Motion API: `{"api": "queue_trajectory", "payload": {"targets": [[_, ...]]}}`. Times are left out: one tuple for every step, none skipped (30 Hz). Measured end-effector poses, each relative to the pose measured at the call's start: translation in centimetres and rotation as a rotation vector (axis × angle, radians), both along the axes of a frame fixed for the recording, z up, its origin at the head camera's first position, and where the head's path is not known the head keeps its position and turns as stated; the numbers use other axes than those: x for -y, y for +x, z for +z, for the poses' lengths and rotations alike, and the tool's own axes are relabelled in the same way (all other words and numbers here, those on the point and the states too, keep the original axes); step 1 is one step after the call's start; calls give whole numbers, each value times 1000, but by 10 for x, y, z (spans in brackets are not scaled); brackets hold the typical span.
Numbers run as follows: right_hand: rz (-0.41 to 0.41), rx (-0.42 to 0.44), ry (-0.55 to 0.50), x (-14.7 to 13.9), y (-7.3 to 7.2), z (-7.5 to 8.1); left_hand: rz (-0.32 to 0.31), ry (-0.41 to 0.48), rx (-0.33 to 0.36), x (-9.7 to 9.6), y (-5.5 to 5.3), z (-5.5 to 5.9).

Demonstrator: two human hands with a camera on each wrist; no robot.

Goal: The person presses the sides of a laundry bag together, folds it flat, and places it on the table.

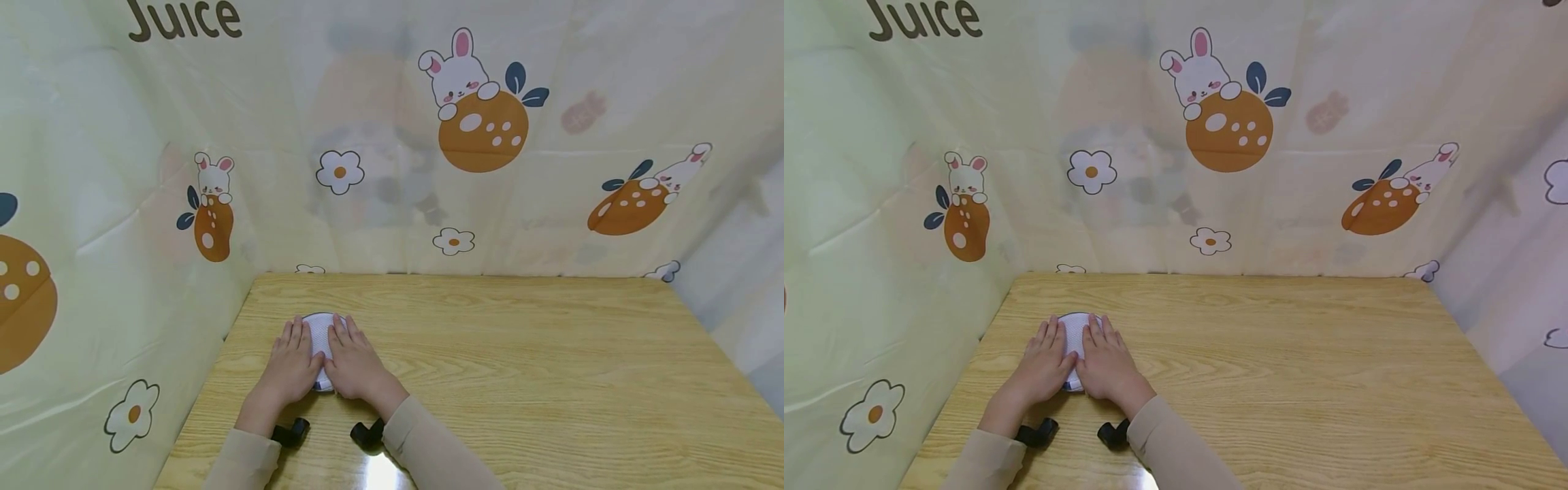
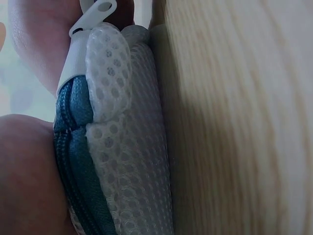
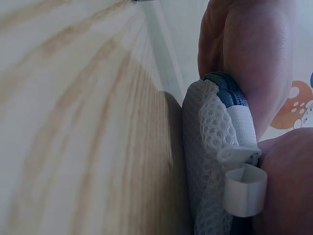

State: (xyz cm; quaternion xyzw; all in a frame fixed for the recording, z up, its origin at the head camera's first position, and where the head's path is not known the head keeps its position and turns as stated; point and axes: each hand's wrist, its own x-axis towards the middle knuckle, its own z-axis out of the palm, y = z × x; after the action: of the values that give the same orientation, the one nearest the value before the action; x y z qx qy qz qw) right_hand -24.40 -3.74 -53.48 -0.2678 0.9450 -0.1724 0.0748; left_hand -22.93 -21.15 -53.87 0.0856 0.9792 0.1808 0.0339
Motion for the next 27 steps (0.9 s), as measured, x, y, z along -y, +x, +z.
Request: {"api": "queue_trajectory", "payload": {"targets": [[0,0,1,0,0,0,-2,2,-8,0,-1,-1],[0,-1,2,0,0,0,-4,4,-12,0,-1,-2],[0,-1,5,-1,-1,0,-5,3,-15,-1,-1,-3],[0,-2,8,-1,-1,0,-3,-1,-8,-2,0,-1],[-2,-3,8,-1,-1,1,-1,-6,0,-3,1,2],[-4,-6,9,-1,-1,1,-2,-19,7,-4,2,5],[-7,-8,9,-1,-1,1,-3,-33,15,-5,2,8],[-9,-9,7,-1,-1,1,-4,-47,22,-6,3,12],[-11,-7,3,-1,-1,2,-4,-60,27,-7,4,15],[-13,-8,-2,-1,-1,3,-4,-69,32,-8,5,18],[-15,-7,-11,-1,-1,3,-6,-79,27,-8,5,19],[-15,-8,-18,-1,-1,3,-9,-84,21,-8,5,20],[-16,-6,-28,-1,-1,4,-10,-86,20,-8,5,21],[-18,-7,-37,-2,-2,4,-10,-87,17,-8,5,22],[-19,-8,-50,-2,-2,4,-10,-89,14,-9,6,23],[-20,-9,-61,-1,-3,5,-10,-90,10,-9,6,23],[-22,-10,-77,-1,-3,6,-8,-92,5,-9,6,24],[-25,-14,-90,-1,-4,6,-6,-92,1,-9,6,25],[-27,-15,-108,-1,-4,7,-2,-93,-4,-8,6,26],[-28,-19,-127,0,-5,8,1,-90,-10,-8,6,27],[-28,-21,-147,0,-5,10,5,-89,-15,-8,6,29],[-28,-28,-160,0,-5,10,8,-87,-21,-8,6,30],[-26,-36,-174,0,-6,11,11,-85,-28,-9,6,32],[-24,-51,-181,0,-6,11,12,-83,-32,-9,7,34],[-21,-67,-189,0,-6,12,13,-81,-42,-9,7,36],[-17,-83,-194,0,-6,12,15,-81,-50,-9,7,38],[-14,-96,-199,0,-6,13,16,-82,-58,-9,8,40]]}}
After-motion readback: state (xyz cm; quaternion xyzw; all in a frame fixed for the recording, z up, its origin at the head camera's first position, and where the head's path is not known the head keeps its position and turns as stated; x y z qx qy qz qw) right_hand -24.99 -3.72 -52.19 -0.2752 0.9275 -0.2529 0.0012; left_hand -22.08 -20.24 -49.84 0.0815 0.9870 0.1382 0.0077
